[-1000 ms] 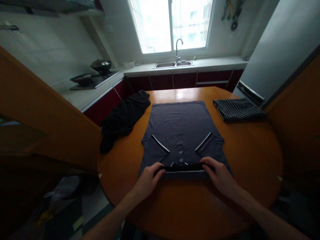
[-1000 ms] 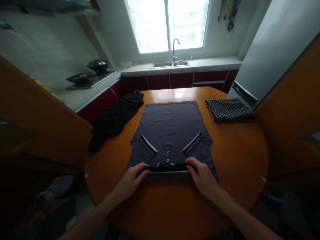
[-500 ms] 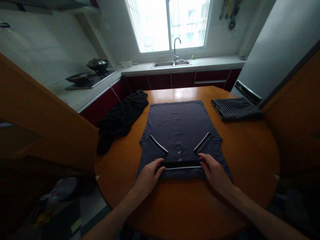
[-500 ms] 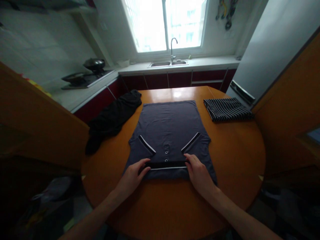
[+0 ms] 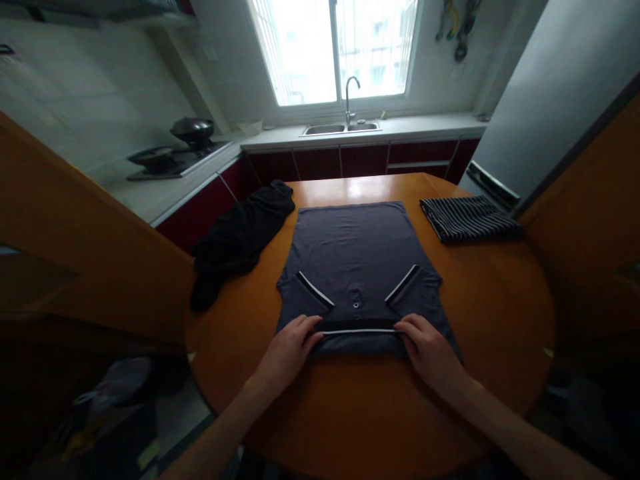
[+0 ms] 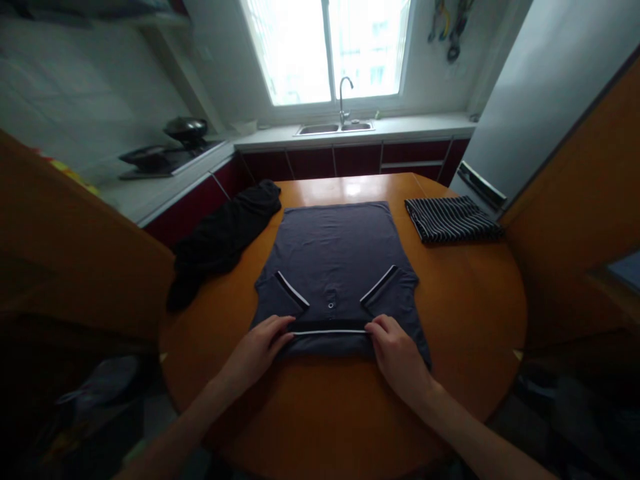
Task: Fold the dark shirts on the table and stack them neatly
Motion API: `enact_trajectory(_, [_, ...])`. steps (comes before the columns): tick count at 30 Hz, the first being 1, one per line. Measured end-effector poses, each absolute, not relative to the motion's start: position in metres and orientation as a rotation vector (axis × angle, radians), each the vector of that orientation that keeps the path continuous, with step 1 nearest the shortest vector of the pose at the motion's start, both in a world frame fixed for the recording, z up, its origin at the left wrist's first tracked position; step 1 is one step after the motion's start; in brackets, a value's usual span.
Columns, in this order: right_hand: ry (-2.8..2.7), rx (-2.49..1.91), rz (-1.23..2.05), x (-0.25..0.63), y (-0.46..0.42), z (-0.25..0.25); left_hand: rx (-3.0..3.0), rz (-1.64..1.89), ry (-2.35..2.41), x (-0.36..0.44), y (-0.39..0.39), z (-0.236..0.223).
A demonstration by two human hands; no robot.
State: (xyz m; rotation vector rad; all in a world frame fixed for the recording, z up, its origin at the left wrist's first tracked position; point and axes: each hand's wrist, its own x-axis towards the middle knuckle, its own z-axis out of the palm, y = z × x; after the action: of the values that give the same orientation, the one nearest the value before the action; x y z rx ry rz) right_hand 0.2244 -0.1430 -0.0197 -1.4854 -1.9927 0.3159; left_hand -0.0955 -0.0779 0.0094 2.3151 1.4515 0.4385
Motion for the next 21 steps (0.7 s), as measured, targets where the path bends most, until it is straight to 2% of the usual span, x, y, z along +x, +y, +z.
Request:
enact_trajectory(4, [-2.093,-1.466,0.100,0.210,-0.155,-0.008,2.594,0.572,1.383,-0.080,-0.099,0.011])
enact_trajectory(9, [-2.386,-1.396,0.041,0.179,-0.169,-0.013,2.813,0.200,1.014,-0.049,-0.126,-0.001])
enact_trajectory(15, [-2.433,-1.422,0.121,0.184,-0.172,-0.034,2.736,0.158,1.070,-0.054,-0.128,-0.013])
enact_trajectory(21, [-2.411,-1.487,0.114,0.211,-0.175,-0.031,2.749,0.223,1.115,-0.071,-0.129,-0.013])
